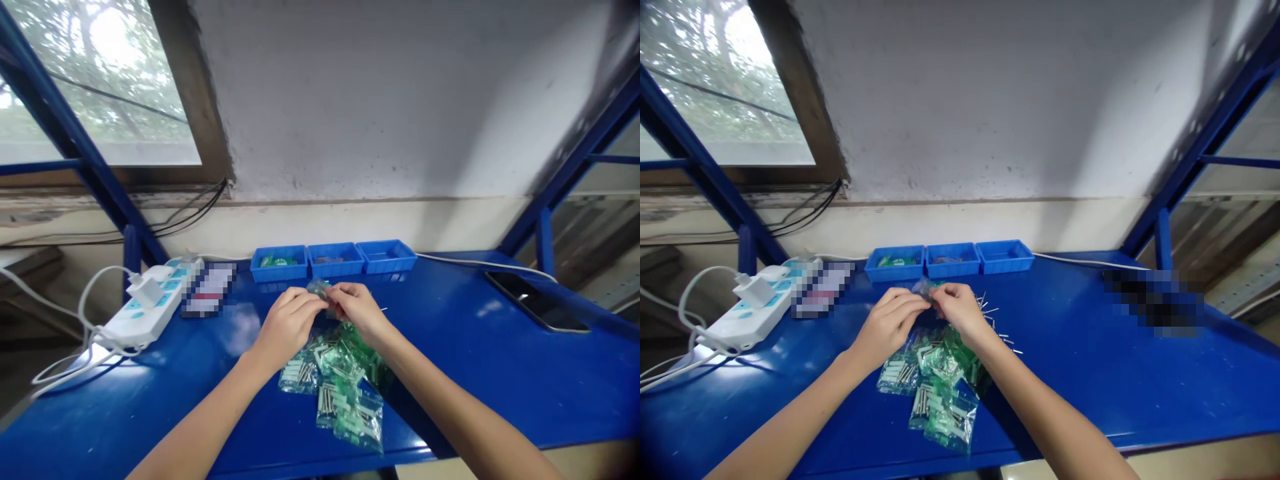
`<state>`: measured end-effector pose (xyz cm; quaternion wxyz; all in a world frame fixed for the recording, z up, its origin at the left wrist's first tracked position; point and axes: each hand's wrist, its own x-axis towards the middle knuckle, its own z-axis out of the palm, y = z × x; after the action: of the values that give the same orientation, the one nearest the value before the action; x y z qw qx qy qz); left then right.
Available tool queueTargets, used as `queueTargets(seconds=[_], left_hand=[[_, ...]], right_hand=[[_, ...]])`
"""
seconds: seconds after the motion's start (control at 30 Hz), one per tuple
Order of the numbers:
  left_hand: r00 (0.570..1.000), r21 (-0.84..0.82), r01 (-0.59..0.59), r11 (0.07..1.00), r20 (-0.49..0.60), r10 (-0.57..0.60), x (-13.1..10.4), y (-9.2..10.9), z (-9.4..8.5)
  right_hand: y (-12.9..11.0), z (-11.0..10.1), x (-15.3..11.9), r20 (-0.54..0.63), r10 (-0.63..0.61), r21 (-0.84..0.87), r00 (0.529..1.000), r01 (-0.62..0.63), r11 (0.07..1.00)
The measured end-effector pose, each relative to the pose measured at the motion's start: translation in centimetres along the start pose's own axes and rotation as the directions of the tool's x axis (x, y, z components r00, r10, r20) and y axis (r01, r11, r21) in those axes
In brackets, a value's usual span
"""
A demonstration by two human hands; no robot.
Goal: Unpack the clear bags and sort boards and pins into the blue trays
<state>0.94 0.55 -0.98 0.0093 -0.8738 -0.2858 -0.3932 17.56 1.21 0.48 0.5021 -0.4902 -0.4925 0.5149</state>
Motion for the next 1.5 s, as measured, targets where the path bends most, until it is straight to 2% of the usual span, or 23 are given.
queueTargets(seconds=[0.07,0.13,0.17,0.2,0.27,0.33,0.37,0.4,0.43,0.53,0.57,0.67,0.73,0.83,0.9,1.0,1.1,1.17,1.23,1.33,1.4,1.43,1.5], left_hand=[[0.991,0.023,0.119,0.993,0.053,-0.120,0.1,-0.5,0.4],[0.958,0.080,0.251,0.965,0.125,-0.259,0.2,-1.3,0.8],[0.934,0.113,0.298,0.948,0.168,-0.314,0.3,-1.8,1.1],[0.911,0.142,0.329,0.934,0.211,-0.353,0.4,-2.3,1.3],[0.877,0.180,0.350,0.919,0.281,-0.389,0.6,-3.0,1.7],[0.866,0.197,0.334,0.922,0.322,-0.383,0.7,-3.4,2.0],[0.867,0.210,0.323,0.923,0.326,-0.377,0.7,-3.4,2.1],[0.870,0.228,0.314,0.922,0.318,-0.375,0.7,-3.3,2.2],[0.875,0.250,0.310,0.917,0.303,-0.378,0.6,-3.2,2.2],[0.882,0.304,0.320,0.897,0.250,-0.399,0.3,-2.8,1.9],[0.883,0.312,0.324,0.893,0.240,-0.404,0.2,-2.7,1.7],[0.884,0.313,0.368,0.876,0.175,-0.434,0.0,-2.5,0.9],[0.870,0.265,0.447,0.855,0.093,-0.484,-0.1,-2.3,0.3],[0.843,0.070,0.537,0.841,0.007,-0.538,0.0,-1.8,-0.3],[0.851,-0.069,0.522,0.850,-0.026,-0.524,0.1,-1.3,-0.5],[0.886,-0.153,0.444,0.883,-0.070,-0.458,0.1,-0.6,-0.5],[0.920,-0.146,0.382,0.913,-0.035,-0.391,0.2,-0.1,-0.5],[0.925,-0.168,0.379,0.910,0.028,-0.380,0.3,0.0,-0.4],[0.906,-0.251,0.422,0.871,0.084,-0.415,0.4,-0.2,-0.3],[0.802,-0.499,0.567,0.655,0.153,-0.578,0.6,-0.7,-0.1],[0.709,-0.642,0.622,0.448,0.220,-0.670,0.6,-1.1,0.1],[0.680,-0.678,0.630,0.379,0.245,-0.691,0.6,-1.3,0.1],[0.664,-0.678,0.631,0.377,0.222,-0.714,0.5,-1.5,0.1]], right_hand=[[-1.0,-1.4,0.7,-0.160,-0.066,0.108,0.985,0.084,0.991],[-2.7,-3.4,1.2,-0.383,-0.206,0.170,0.900,0.288,0.942],[-3.6,-4.4,1.3,-0.511,-0.294,0.134,0.808,0.412,0.901],[-4.6,-5.5,1.3,-0.629,-0.391,0.039,0.672,0.530,0.847],[-6.4,-7.0,1.2,-0.747,-0.568,-0.241,0.347,0.654,0.717],[-7.4,-7.7,1.3,-0.706,-0.704,-0.521,0.078,0.617,0.590],[-7.4,-7.6,1.6,-0.638,-0.770,-0.630,0.021,0.560,0.538],[-7.1,-7.3,2.0,-0.547,-0.837,-0.718,0.033,0.496,0.489],[-6.4,-6.8,2.5,-0.437,-0.893,-0.786,0.112,0.436,0.439],[-2.7,-5.0,3.8,-0.036,-0.832,-0.898,0.554,0.347,0.269],[-1.4,-4.3,4.0,0.076,-0.754,-0.913,0.653,0.349,0.211],[1.2,-2.8,3.3,0.148,-0.669,-0.925,0.729,0.341,0.168],[1.5,-1.9,2.3,0.119,-0.645,-0.899,0.755,0.358,0.253],[0.7,-0.4,1.0,0.071,-0.402,-0.750,0.913,0.314,0.582],[0.3,0.6,0.6,0.085,-0.158,-0.556,0.984,0.178,0.812],[0.0,1.4,0.4,0.087,0.041,-0.200,0.995,-0.023,0.979],[0.1,1.1,0.4,0.070,0.068,0.071,0.995,-0.073,0.995],[0.2,0.6,0.3,0.026,0.000,0.068,1.000,-0.002,0.998],[0.3,0.3,0.0,-0.021,-0.182,-0.112,0.983,0.179,0.977],[0.6,0.2,-0.5,0.103,-0.545,-0.463,0.832,0.525,0.714],[0.9,0.3,-0.6,0.213,-0.662,-0.571,0.719,0.641,0.513],[1.1,0.3,-0.6,0.232,-0.685,-0.597,0.691,0.656,0.461],[1.4,0.2,-0.4,0.200,-0.700,-0.627,0.686,0.638,0.447]])
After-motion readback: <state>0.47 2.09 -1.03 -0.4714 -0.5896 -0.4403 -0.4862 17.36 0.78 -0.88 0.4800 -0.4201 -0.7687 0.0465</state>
